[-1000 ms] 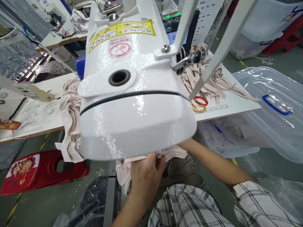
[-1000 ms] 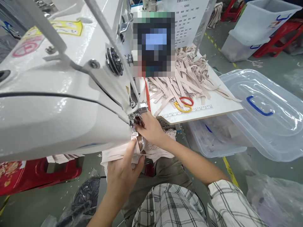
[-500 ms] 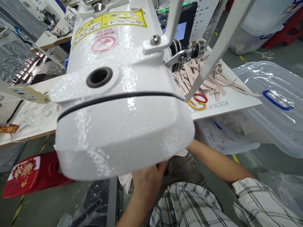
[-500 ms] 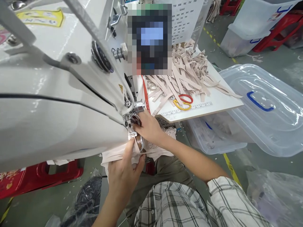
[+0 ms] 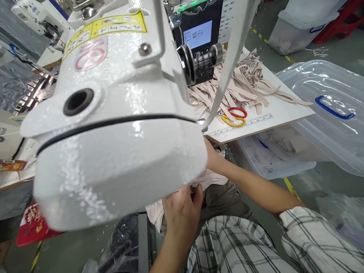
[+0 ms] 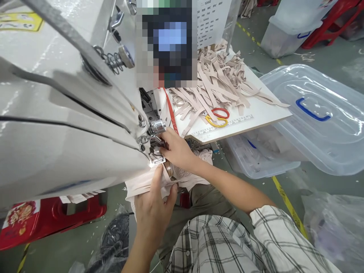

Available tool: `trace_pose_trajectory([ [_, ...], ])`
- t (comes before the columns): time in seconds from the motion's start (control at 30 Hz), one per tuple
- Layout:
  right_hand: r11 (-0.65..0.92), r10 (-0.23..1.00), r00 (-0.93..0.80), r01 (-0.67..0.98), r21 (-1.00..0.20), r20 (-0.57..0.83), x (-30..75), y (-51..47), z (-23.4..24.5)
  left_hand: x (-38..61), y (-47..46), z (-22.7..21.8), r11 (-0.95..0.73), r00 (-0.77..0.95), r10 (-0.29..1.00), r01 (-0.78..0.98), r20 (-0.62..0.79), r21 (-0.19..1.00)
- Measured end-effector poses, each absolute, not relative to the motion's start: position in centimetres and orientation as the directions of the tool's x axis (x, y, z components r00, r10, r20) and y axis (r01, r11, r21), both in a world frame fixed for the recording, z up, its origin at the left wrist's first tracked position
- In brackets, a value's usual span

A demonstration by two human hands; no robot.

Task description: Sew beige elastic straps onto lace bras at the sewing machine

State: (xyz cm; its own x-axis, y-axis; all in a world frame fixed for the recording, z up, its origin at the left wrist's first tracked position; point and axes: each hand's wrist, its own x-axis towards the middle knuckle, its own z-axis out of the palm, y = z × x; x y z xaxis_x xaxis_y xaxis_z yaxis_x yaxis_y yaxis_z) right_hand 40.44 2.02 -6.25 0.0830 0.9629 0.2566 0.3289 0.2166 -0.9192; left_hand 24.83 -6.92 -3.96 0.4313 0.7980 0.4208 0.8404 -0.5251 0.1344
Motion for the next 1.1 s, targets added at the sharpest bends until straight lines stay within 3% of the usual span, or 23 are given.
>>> trace_pose_trajectory([
  [0.57,0.252,0.959,0.017,0.399,-0.882,0.282,40.6,2.0,-5.9,23.5,-6.7,-4.6,-0.545,0.443,0.814,0.807,0.376,0.228],
  [0.67,0.246,0.959,0.058,0.312,-0.918,0.276,40.6,1.4,-5.9,23.2,-7.0,-5.0,-0.546,0.425,0.818,0.787,0.388,0.288],
  [0.83,0.136,0.975,0.177,0.000,-0.991,0.133,41.2,-2.2,-6.9,23.6,-8.1,-6.1,-0.433,0.281,0.863,0.839,0.420,0.329],
  [1.03,0.021,1.000,-0.001,0.035,-0.999,0.021,41.0,-9.0,-6.4,25.7,-12.7,-7.4,-0.555,0.418,0.803,0.784,0.425,0.279],
  [1.1,-0.060,0.998,-0.018,-0.026,-0.998,-0.060,40.9,-10.8,-6.0,25.8,-14.5,-7.8,-0.611,0.474,0.780,0.720,0.409,0.330],
])
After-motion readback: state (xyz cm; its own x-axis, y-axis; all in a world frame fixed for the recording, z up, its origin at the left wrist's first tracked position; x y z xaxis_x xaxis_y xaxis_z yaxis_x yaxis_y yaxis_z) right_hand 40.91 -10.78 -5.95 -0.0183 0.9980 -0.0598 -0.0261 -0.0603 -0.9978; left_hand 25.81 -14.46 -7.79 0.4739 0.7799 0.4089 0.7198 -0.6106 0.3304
